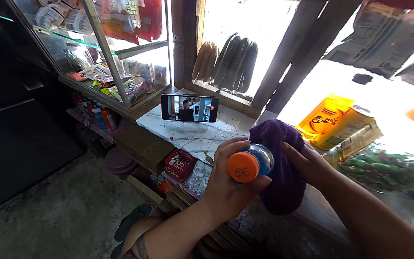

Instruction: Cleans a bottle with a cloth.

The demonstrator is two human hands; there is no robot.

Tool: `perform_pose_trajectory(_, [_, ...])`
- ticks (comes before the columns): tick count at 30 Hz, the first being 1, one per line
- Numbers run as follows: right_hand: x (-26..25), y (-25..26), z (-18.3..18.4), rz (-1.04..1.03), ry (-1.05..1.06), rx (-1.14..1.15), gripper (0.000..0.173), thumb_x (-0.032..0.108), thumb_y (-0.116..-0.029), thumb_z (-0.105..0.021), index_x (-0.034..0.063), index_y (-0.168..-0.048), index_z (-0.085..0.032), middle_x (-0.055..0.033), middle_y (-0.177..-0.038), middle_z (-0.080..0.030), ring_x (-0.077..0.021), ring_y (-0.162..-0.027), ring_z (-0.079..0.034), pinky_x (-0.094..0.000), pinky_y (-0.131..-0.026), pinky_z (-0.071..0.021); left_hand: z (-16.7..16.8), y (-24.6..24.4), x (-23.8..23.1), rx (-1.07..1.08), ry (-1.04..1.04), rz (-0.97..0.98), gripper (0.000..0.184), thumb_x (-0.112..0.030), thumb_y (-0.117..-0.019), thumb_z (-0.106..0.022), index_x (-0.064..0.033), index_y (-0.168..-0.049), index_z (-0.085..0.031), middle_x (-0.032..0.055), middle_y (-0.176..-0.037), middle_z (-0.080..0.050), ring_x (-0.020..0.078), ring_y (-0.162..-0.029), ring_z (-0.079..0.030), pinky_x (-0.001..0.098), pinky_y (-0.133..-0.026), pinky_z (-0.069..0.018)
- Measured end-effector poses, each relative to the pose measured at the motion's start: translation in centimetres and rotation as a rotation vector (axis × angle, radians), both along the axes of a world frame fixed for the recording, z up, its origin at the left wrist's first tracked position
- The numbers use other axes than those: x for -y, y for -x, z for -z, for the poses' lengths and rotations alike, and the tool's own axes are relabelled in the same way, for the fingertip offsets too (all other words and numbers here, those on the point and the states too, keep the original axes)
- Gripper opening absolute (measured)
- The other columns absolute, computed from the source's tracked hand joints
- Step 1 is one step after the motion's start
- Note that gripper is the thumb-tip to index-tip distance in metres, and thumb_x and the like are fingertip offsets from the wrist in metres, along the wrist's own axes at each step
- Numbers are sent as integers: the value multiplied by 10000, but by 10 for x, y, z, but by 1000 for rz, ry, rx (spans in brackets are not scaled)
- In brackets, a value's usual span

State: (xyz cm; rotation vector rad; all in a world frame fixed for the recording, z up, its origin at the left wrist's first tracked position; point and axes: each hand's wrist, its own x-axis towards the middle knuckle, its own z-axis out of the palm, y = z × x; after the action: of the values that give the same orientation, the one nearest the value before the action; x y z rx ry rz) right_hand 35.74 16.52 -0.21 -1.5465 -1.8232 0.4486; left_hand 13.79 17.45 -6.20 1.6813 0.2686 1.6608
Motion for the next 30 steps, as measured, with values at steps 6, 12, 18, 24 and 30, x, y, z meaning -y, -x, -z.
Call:
perform_pose_trajectory(6, [4, 0, 3, -88, 10, -55, 594, 554, -1017, -419, 58, -1289, -598, -39, -1212, -638, -13, -1163, -573, -282, -1032, -465, 2, -1, 0, -17, -42, -33, 564, -381, -992, -652, -87, -1431, -452, 136, -1425, -514, 162, -1285, -550, 346, -1050, -505])
perform_pose_trajectory(12, [7, -4, 5, -126, 25, -52, 605, 563, -1014, -412, 66, -1305, -594, -49, -1258, -628, -22, -1198, -561, -281, -1039, -463, 2, -1, -1, -38, -30, -87, 570, -430, -985, -647, -115, -1427, -474, 105, -1402, -488, 132, -1261, -538, 315, -1029, -507])
perform_pose_trajectory(18, [10, 1, 6, -150, -59, -16, 506, 461, -1037, -418, 48, -1225, -642, -58, -1179, -661, -55, -1193, -569, -338, -1069, -441, 2, -1, -1, -33, -10, -81, 588, -434, -973, -663, -114, -1430, -477, 96, -1334, -518, 107, -1204, -565, 291, -993, -526])
perform_pose_trajectory(24, [12, 1, 14, -457, -332, -59, 342, 370, -1074, -455, 99, -1221, -602, 98, -1134, -659, 131, -1120, -545, -148, -1003, -466, 2, 0, 3, -63, -86, -127, 591, -445, -969, -667, -112, -1420, -482, 102, -1316, -524, 116, -1223, -546, 290, -1026, -492])
perform_pose_trajectory(30, [2, -10, 11, -363, -211, -23, 410, 434, -1069, -433, 88, -1180, -622, 85, -1076, -654, 111, -1072, -563, -166, -966, -481, 1, -1, 2, -12, -93, -81, 572, -369, -953, -714, -155, -1404, -435, 61, -1321, -535, 112, -1230, -559, 299, -1020, -511])
